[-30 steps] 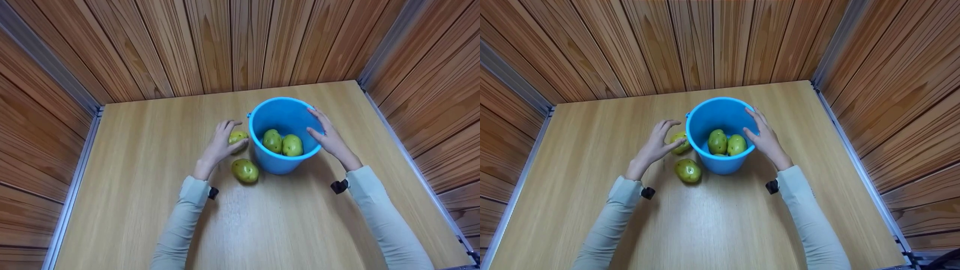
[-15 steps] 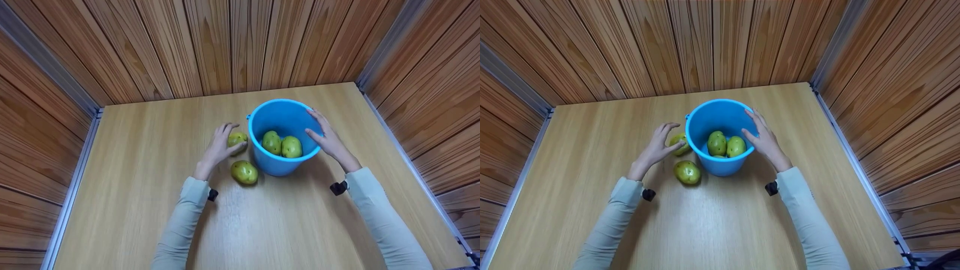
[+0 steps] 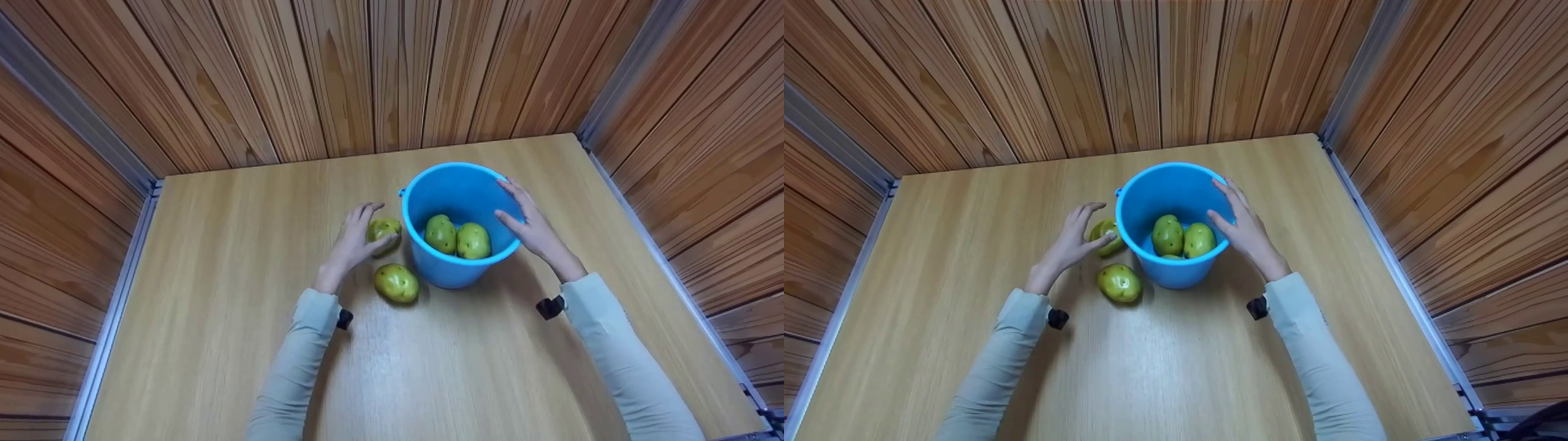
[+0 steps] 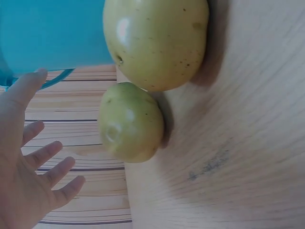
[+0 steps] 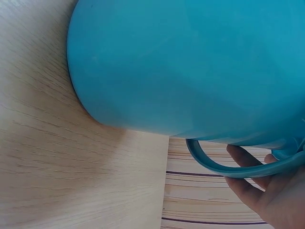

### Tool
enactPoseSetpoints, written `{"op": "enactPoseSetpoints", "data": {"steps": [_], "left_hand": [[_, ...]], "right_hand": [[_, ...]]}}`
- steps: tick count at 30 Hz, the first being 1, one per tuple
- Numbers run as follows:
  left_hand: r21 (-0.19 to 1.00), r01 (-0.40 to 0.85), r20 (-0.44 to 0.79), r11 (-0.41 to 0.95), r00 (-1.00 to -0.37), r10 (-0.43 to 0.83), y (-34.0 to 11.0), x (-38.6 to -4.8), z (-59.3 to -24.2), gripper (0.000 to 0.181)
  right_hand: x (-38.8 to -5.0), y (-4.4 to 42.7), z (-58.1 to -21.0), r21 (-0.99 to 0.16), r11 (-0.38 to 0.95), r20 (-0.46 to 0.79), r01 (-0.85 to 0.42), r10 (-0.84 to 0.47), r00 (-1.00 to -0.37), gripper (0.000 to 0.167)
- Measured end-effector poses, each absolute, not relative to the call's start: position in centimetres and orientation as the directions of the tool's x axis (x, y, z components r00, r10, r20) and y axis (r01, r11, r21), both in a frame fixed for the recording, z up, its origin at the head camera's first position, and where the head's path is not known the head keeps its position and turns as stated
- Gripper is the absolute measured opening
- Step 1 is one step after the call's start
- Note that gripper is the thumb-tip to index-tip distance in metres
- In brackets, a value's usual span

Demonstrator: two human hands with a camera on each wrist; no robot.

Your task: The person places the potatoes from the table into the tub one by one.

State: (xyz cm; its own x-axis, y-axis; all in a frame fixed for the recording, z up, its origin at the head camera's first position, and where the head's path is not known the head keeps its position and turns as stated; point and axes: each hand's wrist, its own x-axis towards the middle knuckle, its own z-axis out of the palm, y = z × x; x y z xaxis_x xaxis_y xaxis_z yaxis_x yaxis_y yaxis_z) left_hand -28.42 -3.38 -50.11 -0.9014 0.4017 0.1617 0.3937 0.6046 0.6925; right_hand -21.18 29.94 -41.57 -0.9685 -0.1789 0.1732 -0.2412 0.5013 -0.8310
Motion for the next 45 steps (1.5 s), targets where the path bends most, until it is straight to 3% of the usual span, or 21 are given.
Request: {"op": "enactPoseSetpoints", "data": {"steps": [11,31,45], "left_hand": [[0.658,0.38,0.148,0.65,-0.912,0.382,-3.5,-29.0,-51.2,0.068],[0.705,0.288,0.075,0.648,-0.939,0.336,-3.8,-29.5,-52.8,0.073],[0.684,0.301,0.06,0.665,-0.931,0.359,-3.3,-30.0,-53.7,0.076]], "right_hand": [[-21.4,30.2,-42.0,-0.833,0.491,0.187,-0.253,-0.181,-0.966,0.057],[-21.3,29.9,-41.6,-0.84,0.486,0.176,-0.241,-0.177,-0.968,0.055],[-21.3,29.9,-41.6,-0.849,0.465,0.188,-0.252,-0.179,-0.966,0.055]]}}
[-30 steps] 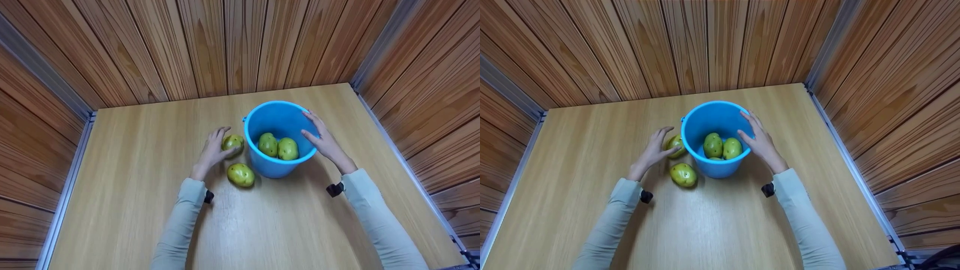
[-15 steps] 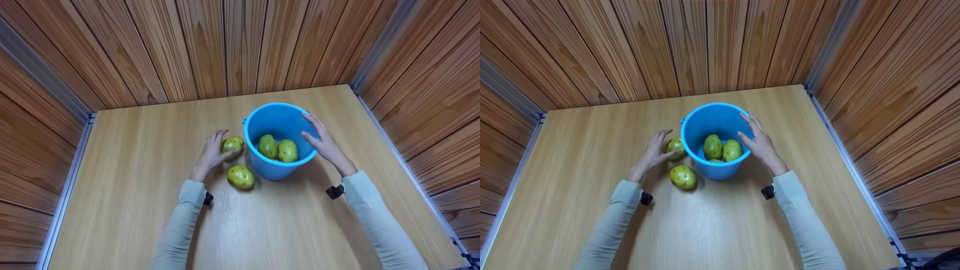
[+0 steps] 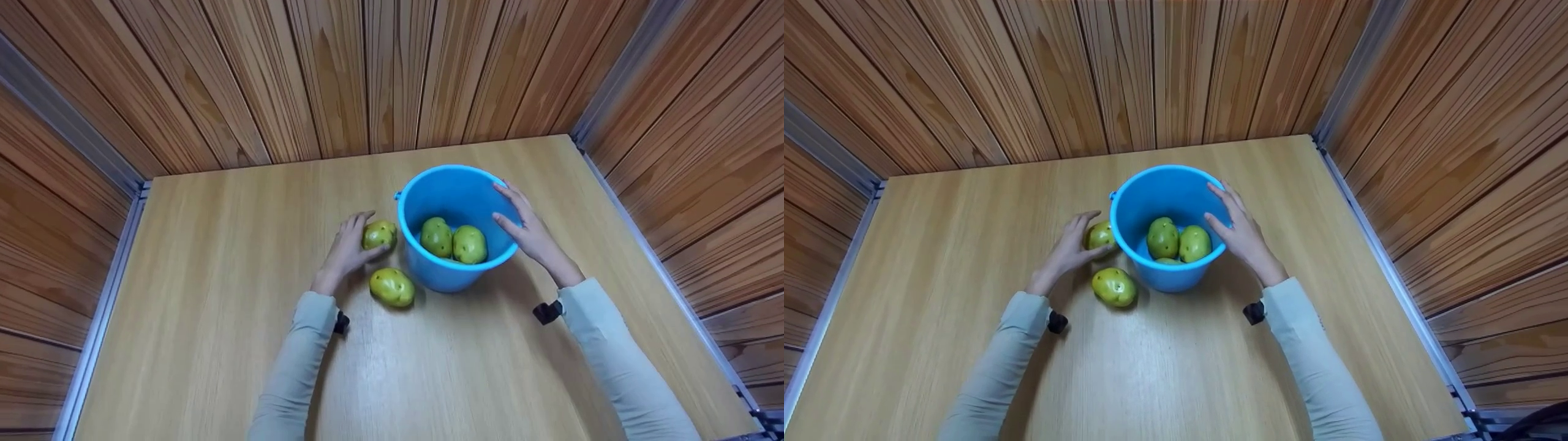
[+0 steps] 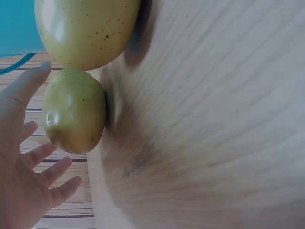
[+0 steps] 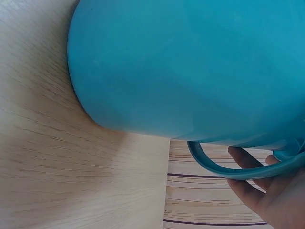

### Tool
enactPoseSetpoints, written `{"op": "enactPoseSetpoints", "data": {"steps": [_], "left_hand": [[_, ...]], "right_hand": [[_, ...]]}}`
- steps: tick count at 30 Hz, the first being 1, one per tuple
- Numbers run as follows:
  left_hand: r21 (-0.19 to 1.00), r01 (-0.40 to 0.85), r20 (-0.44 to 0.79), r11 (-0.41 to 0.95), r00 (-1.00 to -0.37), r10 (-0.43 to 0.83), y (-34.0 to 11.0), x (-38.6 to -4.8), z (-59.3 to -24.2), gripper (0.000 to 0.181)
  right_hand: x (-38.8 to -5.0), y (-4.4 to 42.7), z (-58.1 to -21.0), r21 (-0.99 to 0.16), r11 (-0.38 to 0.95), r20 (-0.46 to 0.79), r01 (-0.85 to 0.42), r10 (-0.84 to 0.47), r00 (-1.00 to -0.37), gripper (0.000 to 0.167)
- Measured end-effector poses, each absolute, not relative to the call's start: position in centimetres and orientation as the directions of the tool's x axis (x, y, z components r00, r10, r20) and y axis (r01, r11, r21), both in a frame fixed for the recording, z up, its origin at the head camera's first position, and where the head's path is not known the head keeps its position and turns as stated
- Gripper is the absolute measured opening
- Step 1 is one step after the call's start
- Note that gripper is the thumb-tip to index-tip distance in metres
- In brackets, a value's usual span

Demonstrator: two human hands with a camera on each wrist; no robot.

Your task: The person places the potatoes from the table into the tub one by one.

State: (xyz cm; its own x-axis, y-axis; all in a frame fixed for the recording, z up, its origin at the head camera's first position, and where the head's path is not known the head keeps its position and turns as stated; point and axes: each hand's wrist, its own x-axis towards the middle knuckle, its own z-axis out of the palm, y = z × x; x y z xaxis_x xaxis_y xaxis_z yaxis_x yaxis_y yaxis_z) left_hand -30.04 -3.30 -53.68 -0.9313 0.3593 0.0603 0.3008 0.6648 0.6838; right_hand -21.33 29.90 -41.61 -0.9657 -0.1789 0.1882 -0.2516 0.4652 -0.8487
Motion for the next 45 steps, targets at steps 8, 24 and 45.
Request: {"op": "enactPoseSetpoints", "data": {"steps": [8,24,45], "left_hand": [[0.691,0.286,0.035,0.664,-0.93,0.365,-3.3,-30.0,-53.9,0.078],[0.701,0.252,-0.011,0.667,-0.932,0.363,-2.8,-30.1,-54.9,0.075],[0.759,0.176,-0.069,0.626,-0.935,0.347,-2.5,-30.3,-55.2,0.076]], "right_hand": [[-21.3,29.8,-41.5,-0.841,0.479,0.189,-0.251,-0.173,-0.966,0.056],[-21.3,29.9,-41.8,-0.842,0.476,0.197,-0.255,-0.169,-0.966,0.055],[-21.4,29.9,-41.9,-0.838,0.483,0.198,-0.254,-0.165,-0.966,0.055]]}}
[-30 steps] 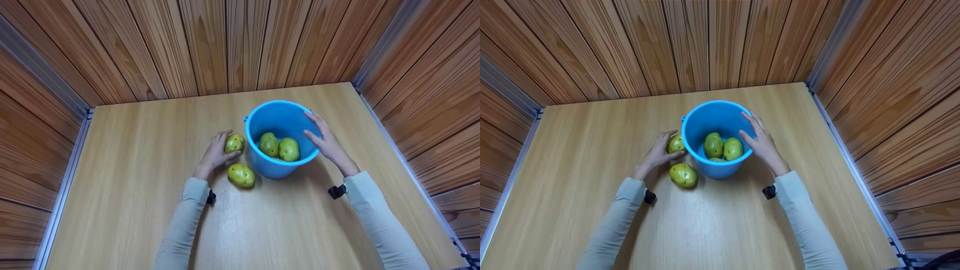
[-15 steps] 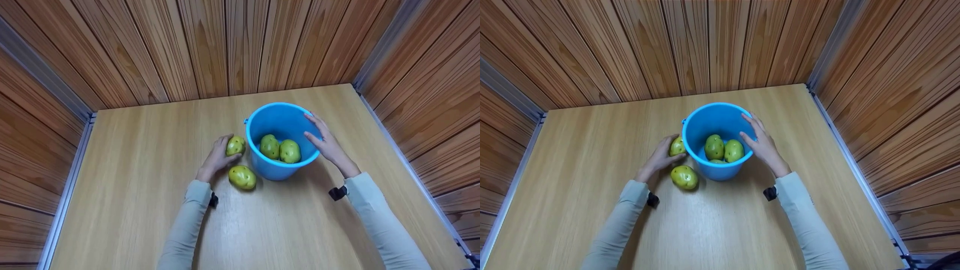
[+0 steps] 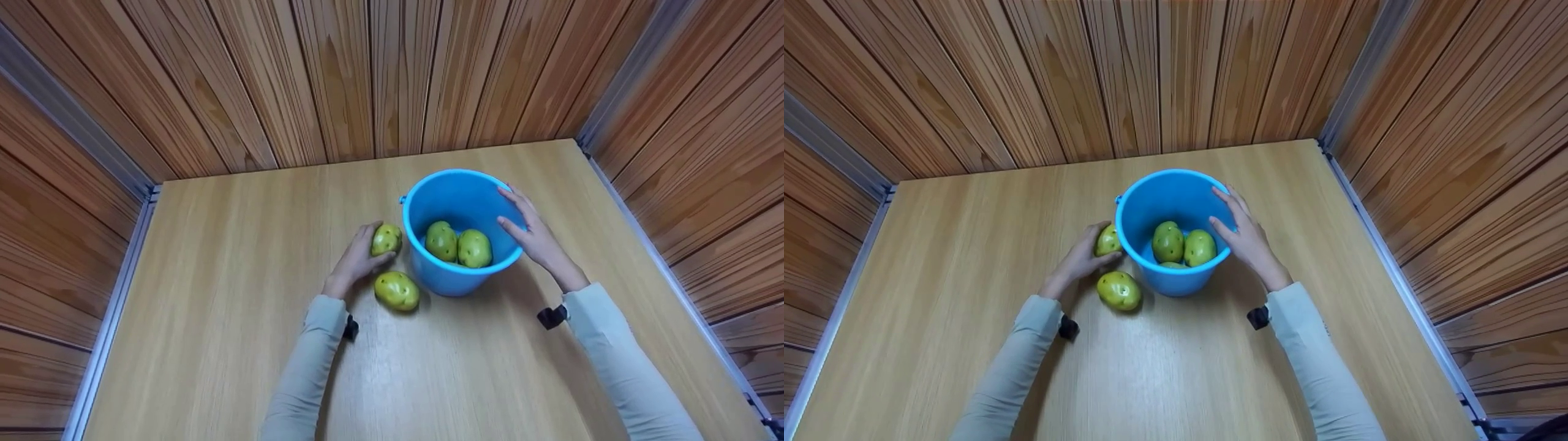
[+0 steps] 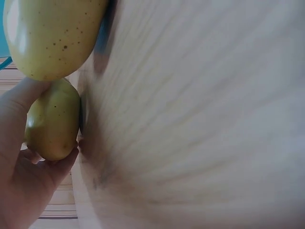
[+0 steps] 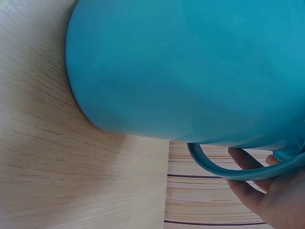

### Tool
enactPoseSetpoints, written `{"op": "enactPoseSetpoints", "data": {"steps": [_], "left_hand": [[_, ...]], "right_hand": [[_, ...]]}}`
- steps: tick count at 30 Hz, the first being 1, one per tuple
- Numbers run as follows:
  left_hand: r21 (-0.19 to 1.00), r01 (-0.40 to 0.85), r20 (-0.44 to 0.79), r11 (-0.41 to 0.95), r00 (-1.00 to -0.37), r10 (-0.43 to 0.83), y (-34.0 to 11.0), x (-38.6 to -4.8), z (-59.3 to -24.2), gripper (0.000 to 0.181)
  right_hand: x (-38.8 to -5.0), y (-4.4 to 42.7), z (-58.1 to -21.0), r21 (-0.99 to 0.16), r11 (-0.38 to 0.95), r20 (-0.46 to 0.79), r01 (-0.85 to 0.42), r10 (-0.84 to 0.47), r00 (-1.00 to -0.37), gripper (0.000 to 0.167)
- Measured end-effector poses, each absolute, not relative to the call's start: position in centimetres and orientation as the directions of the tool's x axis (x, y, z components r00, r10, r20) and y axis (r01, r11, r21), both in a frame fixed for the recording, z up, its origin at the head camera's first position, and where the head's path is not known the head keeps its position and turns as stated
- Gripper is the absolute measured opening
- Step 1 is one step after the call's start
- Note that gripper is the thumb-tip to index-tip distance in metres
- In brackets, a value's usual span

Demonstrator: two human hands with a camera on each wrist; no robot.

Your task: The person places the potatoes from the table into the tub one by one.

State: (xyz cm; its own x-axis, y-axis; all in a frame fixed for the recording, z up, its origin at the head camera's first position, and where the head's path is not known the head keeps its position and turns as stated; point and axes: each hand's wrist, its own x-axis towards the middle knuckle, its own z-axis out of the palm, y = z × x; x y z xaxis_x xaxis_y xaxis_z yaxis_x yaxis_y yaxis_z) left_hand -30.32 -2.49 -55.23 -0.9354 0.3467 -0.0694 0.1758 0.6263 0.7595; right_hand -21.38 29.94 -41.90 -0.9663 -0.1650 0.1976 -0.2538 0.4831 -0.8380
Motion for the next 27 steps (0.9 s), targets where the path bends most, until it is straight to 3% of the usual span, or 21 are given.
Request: {"op": "enactPoseSetpoints", "data": {"steps": [27], "left_hand": [[0.77,0.204,0.001,0.604,-0.948,0.318,-4.5,-29.9,-54.3,0.073]], "right_hand": [[-21.4,30.0,-42.0,-0.848,0.458,0.208,-0.266,-0.174,-0.963,0.055]]}}
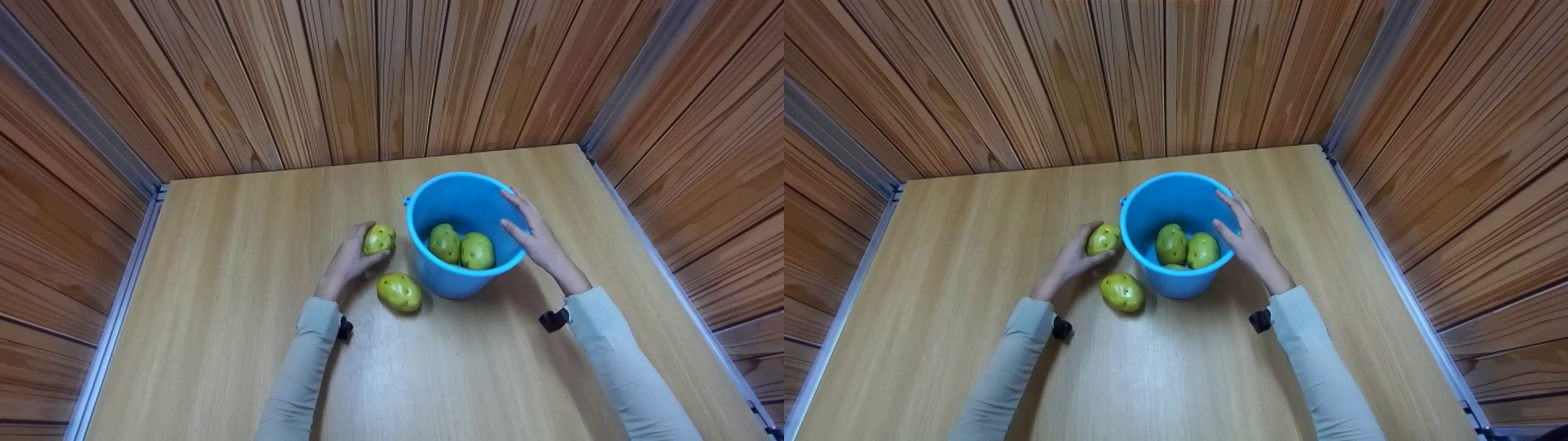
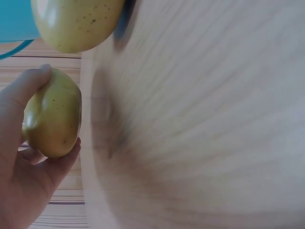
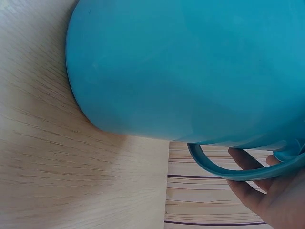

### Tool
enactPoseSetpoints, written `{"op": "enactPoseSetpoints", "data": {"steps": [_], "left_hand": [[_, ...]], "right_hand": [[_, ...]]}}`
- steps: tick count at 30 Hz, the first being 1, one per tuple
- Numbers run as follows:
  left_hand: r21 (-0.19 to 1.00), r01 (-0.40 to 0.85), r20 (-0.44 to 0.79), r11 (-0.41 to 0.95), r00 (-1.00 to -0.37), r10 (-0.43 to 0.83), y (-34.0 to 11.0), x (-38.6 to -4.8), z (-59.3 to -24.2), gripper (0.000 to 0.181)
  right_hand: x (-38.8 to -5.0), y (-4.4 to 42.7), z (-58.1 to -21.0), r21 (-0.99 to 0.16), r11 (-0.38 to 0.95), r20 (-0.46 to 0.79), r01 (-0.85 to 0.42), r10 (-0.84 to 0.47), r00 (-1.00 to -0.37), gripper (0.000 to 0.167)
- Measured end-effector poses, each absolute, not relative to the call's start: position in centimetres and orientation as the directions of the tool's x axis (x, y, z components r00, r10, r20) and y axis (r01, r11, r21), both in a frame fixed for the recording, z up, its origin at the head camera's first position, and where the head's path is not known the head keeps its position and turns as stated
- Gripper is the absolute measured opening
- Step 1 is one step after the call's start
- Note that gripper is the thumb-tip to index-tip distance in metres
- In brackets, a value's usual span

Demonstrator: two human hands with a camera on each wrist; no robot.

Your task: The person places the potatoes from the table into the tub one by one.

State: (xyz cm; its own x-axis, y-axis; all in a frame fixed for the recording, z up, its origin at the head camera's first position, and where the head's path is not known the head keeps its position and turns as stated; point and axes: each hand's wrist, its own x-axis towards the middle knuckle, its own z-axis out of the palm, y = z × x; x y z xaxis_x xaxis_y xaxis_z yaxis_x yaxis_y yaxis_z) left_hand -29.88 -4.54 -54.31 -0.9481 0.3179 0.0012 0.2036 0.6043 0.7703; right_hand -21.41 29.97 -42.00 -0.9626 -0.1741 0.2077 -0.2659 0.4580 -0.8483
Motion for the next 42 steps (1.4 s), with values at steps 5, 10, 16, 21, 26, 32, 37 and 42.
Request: {"op": "enactPoseSetpoints", "data": {"steps": [5,10,16,21,26,32,37,42], "left_hand": [[0.786,0.187,-0.005,0.59,-0.951,0.308,-5.0,-29.8,-53.6,0.075],[0.777,0.218,0.04,0.591,-0.954,0.298,-5.2,-29.8,-52.8,0.075],[0.765,0.248,0.092,0.594,-0.956,0.28,-5.4,-29.4,-51.7,0.074],[0.777,0.242,0.095,0.581,-0.958,0.271,-5.5,-29.1,-50.9,0.074],[0.766,0.281,0.137,0.578,-0.95,0.28,-5.5,-28.9,-50.1,0.071],[0.756,0.317,0.171,0.573,-0.94,0.294,-5.6,-28.7,-49.2,0.07],[0.752,0.342,0.192,0.563,-0.932,0.309,-5.6,-28.5,-48.5,0.071],[0.733,0.407,0.263,0.545,-0.909,0.325,-5.3,-28.4,-48.1,0.069]], "right_hand": [[-21.4,30.0,-42.1,-0.846,0.464,0.206,-0.261,-0.168,-0.964,0.054],[-21.3,30.0,-42.0,-0.85,0.457,0.206,-0.261,-0.167,-0.964,0.054],[-21.3,30.0,-42.0,-0.846,0.462,0.21,-0.268,-0.174,-0.962,0.053],[-21.3,30.0,-42.0,-0.85,0.449,0.22,-0.275,-0.172,-0.96,0.053],[-21.3,30.0,-42.1,-0.851,0.45,0.218,-0.272,-0.168,-0.961,0.054],[-21.3,30.0,-42.1,-0.847,0.471,0.192,-0.247,-0.161,-0.968,0.054],[-21.3,29.9,-41.9,-0.848,0.474,0.18,-0.237,-0.163,-0.97,0.054],[-21.3,29.9,-41.8,-0.846,0.474,0.187,-0.244,-0.165,-0.968,0.053]]}}
